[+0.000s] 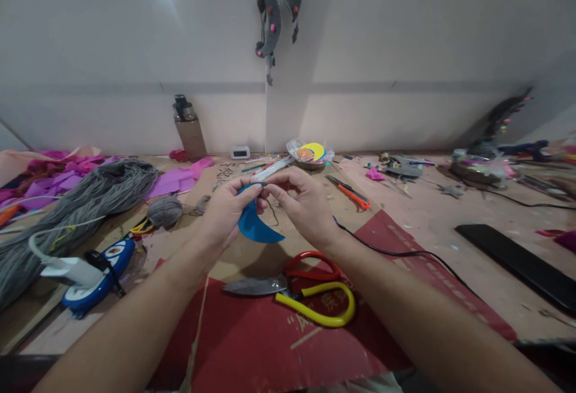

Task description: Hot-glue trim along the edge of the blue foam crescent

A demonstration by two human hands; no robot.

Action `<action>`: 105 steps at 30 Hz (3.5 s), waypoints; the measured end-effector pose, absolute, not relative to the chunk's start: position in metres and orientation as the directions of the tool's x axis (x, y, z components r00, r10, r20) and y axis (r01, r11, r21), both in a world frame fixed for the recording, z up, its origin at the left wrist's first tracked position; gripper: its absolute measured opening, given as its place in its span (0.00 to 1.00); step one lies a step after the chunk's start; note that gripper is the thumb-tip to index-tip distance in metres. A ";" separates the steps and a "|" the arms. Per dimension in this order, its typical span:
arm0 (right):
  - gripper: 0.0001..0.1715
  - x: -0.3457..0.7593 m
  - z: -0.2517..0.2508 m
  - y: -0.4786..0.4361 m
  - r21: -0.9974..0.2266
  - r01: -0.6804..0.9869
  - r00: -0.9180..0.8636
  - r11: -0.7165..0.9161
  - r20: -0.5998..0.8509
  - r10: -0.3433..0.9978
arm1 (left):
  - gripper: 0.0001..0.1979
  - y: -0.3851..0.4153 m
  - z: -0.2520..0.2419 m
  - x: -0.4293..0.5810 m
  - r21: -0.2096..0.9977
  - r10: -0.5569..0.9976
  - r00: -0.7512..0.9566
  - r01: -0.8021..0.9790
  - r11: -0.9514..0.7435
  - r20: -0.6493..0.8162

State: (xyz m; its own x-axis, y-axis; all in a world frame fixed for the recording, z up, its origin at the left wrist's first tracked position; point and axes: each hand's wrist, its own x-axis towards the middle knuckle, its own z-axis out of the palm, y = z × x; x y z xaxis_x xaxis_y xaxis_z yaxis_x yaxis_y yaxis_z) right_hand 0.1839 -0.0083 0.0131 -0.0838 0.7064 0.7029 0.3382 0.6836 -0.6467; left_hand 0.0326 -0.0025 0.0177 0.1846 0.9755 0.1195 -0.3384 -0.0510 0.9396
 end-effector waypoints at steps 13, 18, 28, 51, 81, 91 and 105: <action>0.08 0.182 0.015 -0.009 -0.772 0.264 -0.058 0.578 0.585 0.809 | 0.11 -0.008 0.019 0.033 0.973 0.965 0.130 -0.018 -0.229 0.230; 0.13 0.181 0.013 -0.003 -0.853 0.144 -0.104 0.501 0.490 0.865 | 0.12 -0.002 0.016 0.034 0.971 0.973 0.112 -0.157 -0.182 0.200; 0.09 0.181 0.009 -0.004 -0.804 0.218 -0.090 0.554 0.548 0.832 | 0.11 -0.004 0.014 0.034 0.967 0.972 0.103 -0.164 -0.193 0.212; 0.12 0.176 0.007 -0.002 -0.898 -0.175 -0.253 0.403 0.437 0.863 | 0.09 -0.004 0.016 0.035 0.953 0.971 0.145 -0.264 -0.146 0.189; 0.16 0.184 0.007 -0.011 -0.104 0.731 -0.448 0.675 0.673 0.588 | 0.07 0.010 0.012 0.027 0.944 0.986 0.127 -0.323 -0.065 0.111; 0.18 0.185 0.002 -0.008 -0.006 0.734 -0.483 0.679 0.699 0.528 | 0.06 0.012 0.013 0.026 0.902 0.973 0.224 -0.429 0.050 0.053; 0.16 0.192 0.017 -0.015 -0.003 0.701 -0.456 0.714 0.768 0.451 | 0.08 0.003 0.009 0.024 0.887 0.933 0.070 0.291 -0.358 0.354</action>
State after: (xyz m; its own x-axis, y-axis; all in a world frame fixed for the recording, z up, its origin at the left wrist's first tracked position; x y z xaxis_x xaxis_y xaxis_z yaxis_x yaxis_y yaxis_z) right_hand 0.1919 -0.0152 0.0167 -0.4559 0.4506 0.7675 0.7005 0.7136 -0.0029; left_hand 0.0244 0.0028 0.0089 0.0695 0.9327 0.3540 0.2911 -0.3584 0.8870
